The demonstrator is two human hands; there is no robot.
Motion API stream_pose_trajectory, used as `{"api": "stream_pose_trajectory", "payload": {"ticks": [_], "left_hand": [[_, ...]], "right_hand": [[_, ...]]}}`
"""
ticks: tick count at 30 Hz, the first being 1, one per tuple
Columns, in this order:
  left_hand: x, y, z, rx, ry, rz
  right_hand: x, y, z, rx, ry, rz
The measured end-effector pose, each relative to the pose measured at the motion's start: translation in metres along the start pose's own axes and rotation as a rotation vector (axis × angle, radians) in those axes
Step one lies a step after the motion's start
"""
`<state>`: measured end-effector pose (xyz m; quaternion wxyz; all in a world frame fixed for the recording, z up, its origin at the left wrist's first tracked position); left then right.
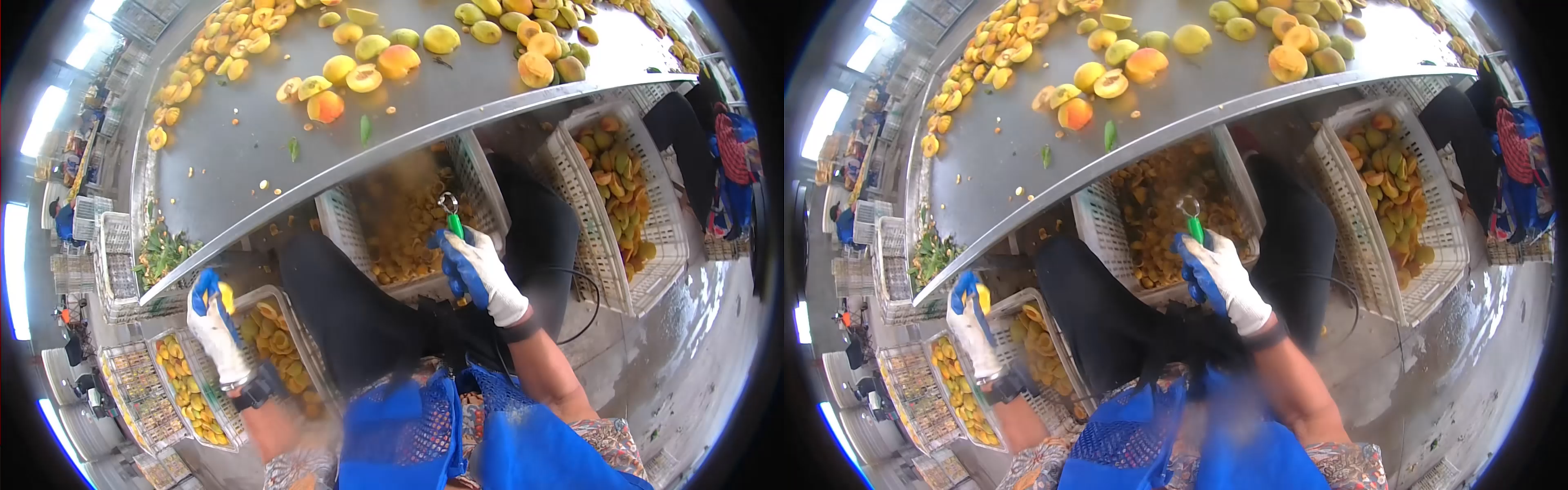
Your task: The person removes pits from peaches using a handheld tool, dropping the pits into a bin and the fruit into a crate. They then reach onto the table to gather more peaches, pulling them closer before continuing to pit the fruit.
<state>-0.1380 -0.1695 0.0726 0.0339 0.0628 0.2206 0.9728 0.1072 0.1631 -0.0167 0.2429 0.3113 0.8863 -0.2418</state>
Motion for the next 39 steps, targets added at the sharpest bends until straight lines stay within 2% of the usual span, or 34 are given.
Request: {"api": "stream_pose_trajectory", "payload": {"ticks": [1, 5, 7, 9, 11, 15, 16, 19, 22, 23, 25, 27, 28, 31, 33, 34, 35, 37, 39], "left_hand": [[0.002, 0.017, -0.001, 0.289, 0.058, 0.011], [0.025, -0.001, 0.041, 0.586, -0.24, 0.04], [0.048, -0.058, 0.064, 0.254, -0.303, -0.154], [0.052, -0.136, 0.122, 0.424, -0.392, -0.335], [0.062, -0.203, 0.16, 0.735, -0.492, -0.423], [0.111, -0.289, 0.143, 0.781, -0.519, -0.556], [0.115, -0.301, 0.136, 0.8, -0.519, -0.579], [0.118, -0.305, 0.133, 0.867, -0.679, -0.546], [0.115, -0.274, 0.146, 0.436, -0.194, -0.669], [0.12, -0.261, 0.132, -0.067, -0.083, -0.765], [0.108, -0.228, 0.129, -0.474, 0.136, -0.91], [0.075, -0.199, 0.127, -0.955, 0.186, -1.166], [0.053, -0.189, 0.122, -1.133, 0.324, -1.11], [0.0, -0.182, 0.1, -1.439, 0.543, -1.042], [-0.027, -0.188, 0.079, -1.487, 0.625, -0.947], [-0.042, -0.192, 0.074, -1.54, 0.704, -0.971], [-0.053, -0.195, 0.072, -1.591, 0.776, -0.997], [-0.066, -0.2, 0.063, -1.522, 0.715, -0.985], [-0.076, -0.202, 0.06, -1.463, 0.67, -0.964]], "right_hand": [[0.0, -0.002, -0.002, -0.011, -0.007, -0.004], [0.002, -0.001, -0.005, -0.021, -0.044, -0.018], [-0.001, -0.002, -0.01, -0.043, -0.048, -0.007], [-0.003, -0.002, -0.007, -0.025, -0.056, -0.02], [-0.004, -0.002, -0.006, -0.005, -0.041, -0.038], [-0.004, -0.002, -0.008, 0.031, -0.025, -0.053], [-0.002, -0.002, -0.007, 0.042, -0.029, -0.054], [-0.001, 0.001, -0.004, 0.068, -0.046, -0.075], [-0.004, 0.005, -0.006, 0.031, -0.036, -0.044], [-0.006, 0.005, -0.006, 0.013, -0.029, -0.027], [-0.007, 0.008, -0.005, -0.065, 0.027, -0.002], [-0.009, 0.002, -0.011, -0.13, 0.024, 0.007], [-0.007, 0.0, -0.009, -0.127, 0.041, -0.005], [-0.022, -0.019, -0.026, -0.265, 0.107, 0.024], [-0.032, -0.033, -0.034, -0.439, 0.263, -0.004], [-0.039, -0.042, -0.04, -0.529, 0.337, -0.019], [-0.05, -0.052, -0.051, -0.602, 0.272, -0.067], [-0.05, -0.066, -0.042, -0.767, 0.618, -0.053], [-0.049, -0.073, -0.033, -0.79, 0.635, -0.067]]}}
Point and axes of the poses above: each hand's wrist, its own x-axis towards the middle knuckle, its own y-axis out of the back of the hand, z = x × y, the point moved 4 cm from there along x, towards the middle knuckle, and after that the axes turned 2 degrees about -x, right-handed, at the moved point
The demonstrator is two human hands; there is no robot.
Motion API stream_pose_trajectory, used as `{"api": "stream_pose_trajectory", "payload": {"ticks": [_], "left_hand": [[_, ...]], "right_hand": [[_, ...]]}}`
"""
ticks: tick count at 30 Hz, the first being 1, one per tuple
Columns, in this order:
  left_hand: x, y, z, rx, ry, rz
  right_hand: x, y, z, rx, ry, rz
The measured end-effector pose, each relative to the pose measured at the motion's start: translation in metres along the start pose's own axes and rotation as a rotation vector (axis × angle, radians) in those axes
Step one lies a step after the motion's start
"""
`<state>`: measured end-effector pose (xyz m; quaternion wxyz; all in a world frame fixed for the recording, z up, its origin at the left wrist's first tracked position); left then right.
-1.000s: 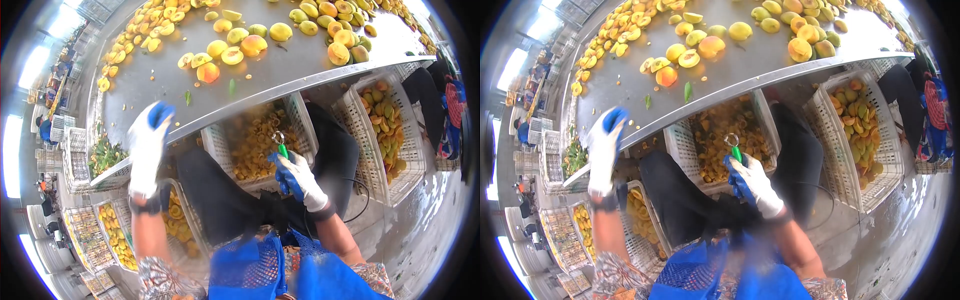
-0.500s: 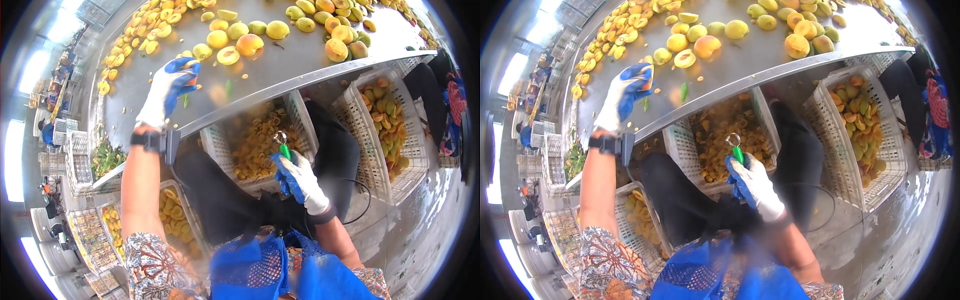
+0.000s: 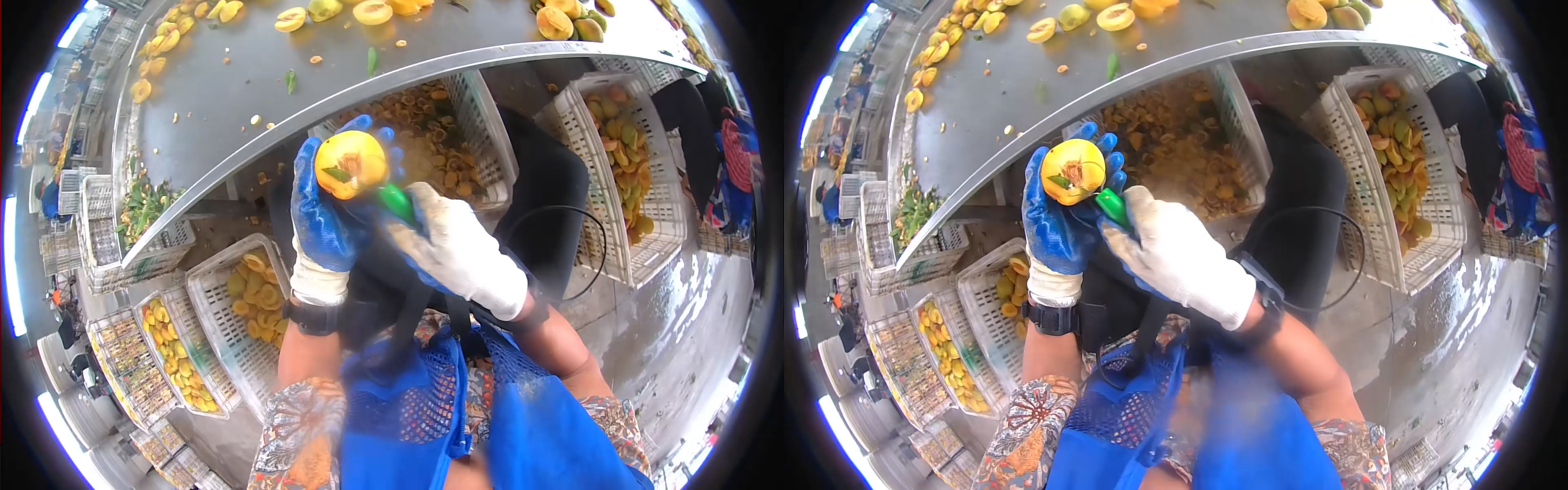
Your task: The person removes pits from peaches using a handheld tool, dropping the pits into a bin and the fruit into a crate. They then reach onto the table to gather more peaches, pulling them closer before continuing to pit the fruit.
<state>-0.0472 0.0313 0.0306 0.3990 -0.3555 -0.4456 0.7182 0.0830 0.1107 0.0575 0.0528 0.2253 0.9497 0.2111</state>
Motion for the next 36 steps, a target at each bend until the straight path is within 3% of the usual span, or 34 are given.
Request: {"api": "stream_pose_trajectory", "payload": {"ticks": [3, 6, 8, 9, 12, 14, 16, 20, 21, 23, 25, 28, 36], "left_hand": [[-0.004, 0.0, -0.003, 0.064, -0.026, 0.028], [-0.007, 0.003, -0.005, 0.06, -0.045, 0.038], [-0.01, -0.001, -0.008, 0.038, -0.113, 0.081], [-0.011, 0.007, -0.01, 0.152, -0.183, 0.112], [-0.022, 0.026, -0.02, 0.644, -0.478, 0.132], [-0.021, 0.007, -0.019, 0.053, -0.097, 0.211], [-0.014, 0.017, -0.022, 0.153, 0.005, 0.258], [-0.016, 0.024, -0.025, 0.203, 0.032, 0.314], [-0.017, 0.018, -0.026, 0.224, 0.026, 0.297], [-0.019, 0.021, -0.024, 0.281, -0.019, 0.313], [-0.015, 0.027, -0.023, 0.189, -0.046, 0.295], [-0.015, 0.026, -0.02, 0.076, -0.084, 0.256], [-0.012, 0.019, -0.026, 0.072, -0.174, 0.196]], "right_hand": [[-0.003, -0.005, -0.001, -0.078, 0.091, 0.043], [-0.003, -0.003, 0.001, 0.028, -0.007, 0.078], [0.0, 0.001, 0.0, 0.223, -0.27, -0.021], [-0.001, 0.002, 0.002, 0.319, -0.403, -0.066], [0.001, -0.009, 0.025, 0.452, -0.242, 0.113], [0.004, -0.008, 0.031, 0.279, -0.078, 0.146], [0.009, -0.001, 0.015, 0.021, 0.07, 0.148], [0.021, 0.011, 0.011, 0.039, -0.045, 0.065], [0.023, 0.013, 0.015, -0.003, 0.035, 0.117], [0.02, 0.019, 0.022, 0.014, -0.038, 0.144], [0.015, 0.025, 0.025, 0.065, -0.152, 0.2], [-0.003, 0.024, 0.02, 0.123, -0.25, 0.122], [-0.018, -0.015, 0.015, -0.055, -0.1, -0.015]]}}
Point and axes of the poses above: each hand's wrist, its own x-axis towards the middle knuckle, its own y-axis out of the back of the hand, z = x × y, the point moved 4 cm from there along x, towards the middle knuckle, and after that the axes turned 2 degrees about -x, right-handed, at the moved point
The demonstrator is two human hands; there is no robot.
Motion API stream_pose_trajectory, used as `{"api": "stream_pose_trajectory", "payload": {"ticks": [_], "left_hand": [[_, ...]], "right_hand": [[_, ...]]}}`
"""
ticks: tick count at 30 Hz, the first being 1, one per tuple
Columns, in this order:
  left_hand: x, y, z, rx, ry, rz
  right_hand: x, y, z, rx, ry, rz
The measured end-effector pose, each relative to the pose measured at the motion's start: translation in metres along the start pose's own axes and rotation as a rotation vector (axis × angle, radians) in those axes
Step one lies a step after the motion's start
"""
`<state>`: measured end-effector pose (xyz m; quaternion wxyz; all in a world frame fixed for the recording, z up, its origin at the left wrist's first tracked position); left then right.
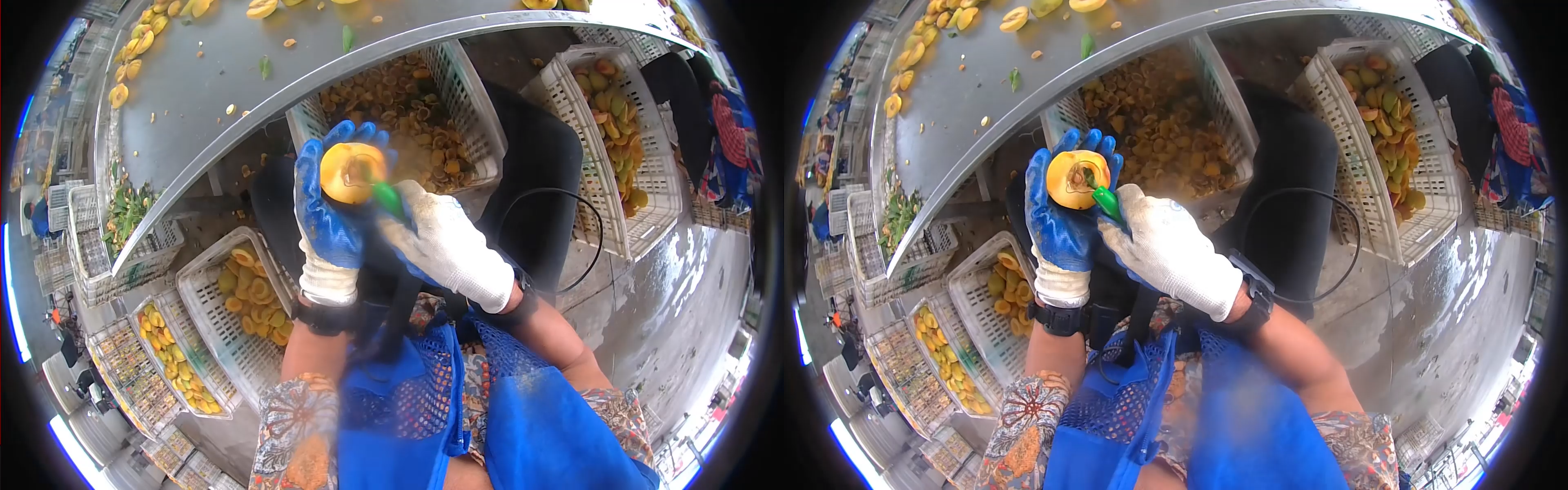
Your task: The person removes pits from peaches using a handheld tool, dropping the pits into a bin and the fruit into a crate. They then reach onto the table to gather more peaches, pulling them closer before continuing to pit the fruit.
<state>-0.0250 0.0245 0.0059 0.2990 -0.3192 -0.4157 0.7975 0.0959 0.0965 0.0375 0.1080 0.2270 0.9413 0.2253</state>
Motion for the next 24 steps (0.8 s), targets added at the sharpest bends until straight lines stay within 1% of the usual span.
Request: {"api": "stream_pose_trajectory", "payload": {"ticks": [3, 6, 9, 12, 13, 17, 21, 23, 24], "left_hand": [[-0.003, -0.008, -0.003, 0.003, -0.03, 0.005], [-0.005, -0.007, -0.004, 0.086, -0.069, 0.0], [-0.007, -0.011, -0.005, 0.092, -0.046, 0.056], [-0.007, -0.009, -0.008, 0.278, -0.09, 0.117], [-0.006, 0.003, -0.007, 0.359, -0.03, 0.132], [-0.002, 0.024, -0.012, 0.468, 0.023, 0.191], [0.003, 0.044, -0.017, 0.435, 0.08, 0.194], [0.003, 0.046, -0.019, 0.36, 0.097, 0.184], [0.002, 0.046, -0.018, 0.386, 0.115, 0.178]], "right_hand": [[-0.001, -0.001, 0.001, -0.021, 0.042, 0.004], [-0.003, -0.006, 0.006, -0.057, 0.047, -0.004], [-0.003, -0.016, 0.014, 0.01, -0.005, -0.053], [-0.006, -0.023, 0.019, 0.017, -0.018, -0.08], [-0.007, -0.027, 0.022, 0.039, -0.03, -0.098], [-0.01, -0.038, 0.035, 0.104, -0.082, -0.158], [-0.008, -0.042, 0.042, 0.12, -0.092, -0.225], [-0.005, -0.04, 0.041, 0.15, -0.135, -0.29], [-0.005, -0.04, 0.04, 0.166, -0.157, -0.326]]}}
Point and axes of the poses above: each hand's wrist, its own x-axis towards the middle knuckle, its own y-axis out of the back of the hand, z = x × y, the point moved 4 cm from there along x, towards the middle knuckle, and after that the axes turned 2 degrees about -x, right-handed, at the moved point
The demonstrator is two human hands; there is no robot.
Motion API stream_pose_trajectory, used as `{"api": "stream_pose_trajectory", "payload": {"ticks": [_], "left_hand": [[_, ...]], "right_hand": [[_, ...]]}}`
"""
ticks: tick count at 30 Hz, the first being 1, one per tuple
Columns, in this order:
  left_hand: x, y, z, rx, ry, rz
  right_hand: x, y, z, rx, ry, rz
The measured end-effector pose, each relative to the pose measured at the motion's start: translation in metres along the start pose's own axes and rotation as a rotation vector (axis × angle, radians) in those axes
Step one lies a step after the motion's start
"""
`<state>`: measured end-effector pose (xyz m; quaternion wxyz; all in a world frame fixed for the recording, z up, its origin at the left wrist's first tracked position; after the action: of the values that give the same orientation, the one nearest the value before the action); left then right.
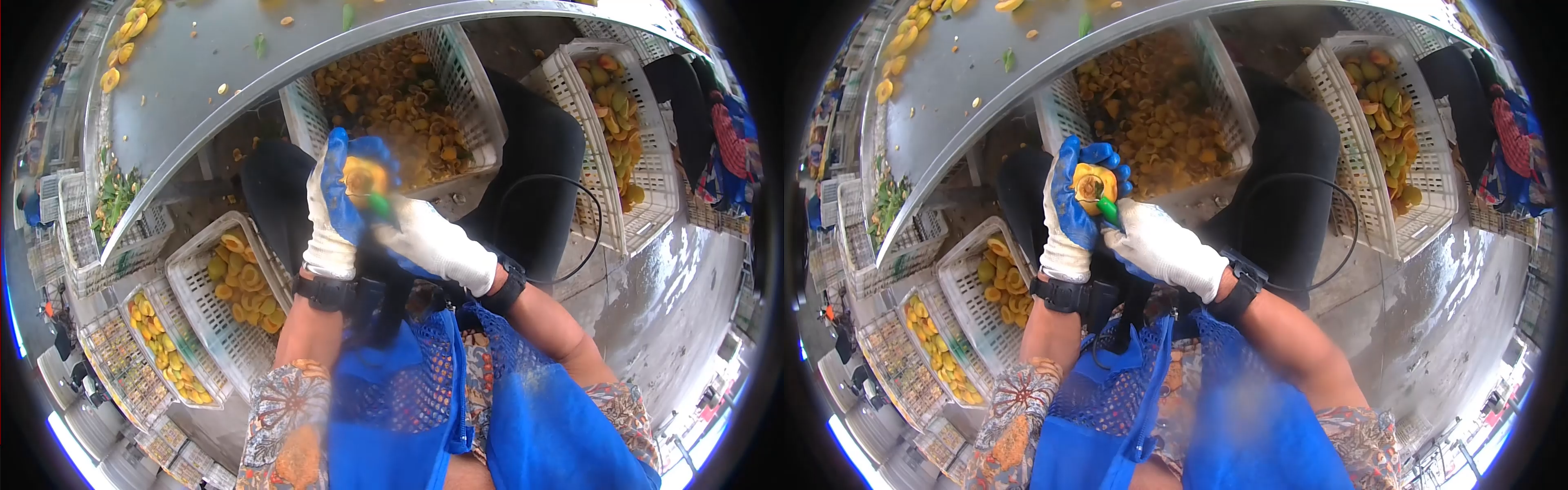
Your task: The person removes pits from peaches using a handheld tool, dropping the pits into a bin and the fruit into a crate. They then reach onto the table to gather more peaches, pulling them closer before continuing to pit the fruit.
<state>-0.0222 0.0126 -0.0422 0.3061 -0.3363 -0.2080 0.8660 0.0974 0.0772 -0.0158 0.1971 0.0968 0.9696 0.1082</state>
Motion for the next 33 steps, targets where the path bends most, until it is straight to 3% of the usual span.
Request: {"api": "stream_pose_trajectory", "payload": {"ticks": [5, 8, 12, 15, 18, 21, 24, 27, 33], "left_hand": [[-0.001, 0.006, 0.002, 0.128, 0.049, -0.12], [0.001, 0.013, -0.004, 0.237, -0.001, -0.094], [0.002, 0.018, -0.013, 0.094, 0.086, -0.035], [0.0, 0.019, -0.018, -0.017, 0.127, -0.012], [0.0, 0.021, -0.021, -0.087, 0.151, -0.032], [0.006, 0.019, -0.02, -0.165, 0.131, -0.055], [0.006, 0.009, -0.002, -0.252, 0.07, -0.022], [0.009, 0.006, 0.0, -0.371, 0.047, -0.009], [0.005, 0.001, 0.0, -0.202, -0.06, -0.027]], "right_hand": [[-0.001, -0.006, 0.006, 0.016, -0.01, -0.009], [-0.002, -0.008, 0.013, -0.013, -0.048, -0.051], [0.001, -0.006, 0.018, 0.177, -0.062, -0.147], [-0.001, -0.01, 0.011, 0.086, -0.13, -0.096], [-0.004, -0.008, 0.012, -0.115, -0.026, -0.033], [0.001, 0.001, 0.003, -0.048, -0.098, -0.106], [0.001, -0.001, -0.004, -0.289, 0.183, 0.186], [0.001, 0.001, -0.005, -0.314, 0.144, 0.203], [0.006, -0.002, 0.002, -0.327, 0.158, 0.224]]}}
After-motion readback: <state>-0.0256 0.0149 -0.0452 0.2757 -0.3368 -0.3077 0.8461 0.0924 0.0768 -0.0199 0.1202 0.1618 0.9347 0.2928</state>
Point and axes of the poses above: each hand's wrist, its own x-axis towards the middle knuckle, its own y-axis out of the back of the hand, z = x × y, the point moved 4 cm from there along x, towards the middle knuckle, and after that the axes turned 2 degrees about -x, right-handed, at the moved point
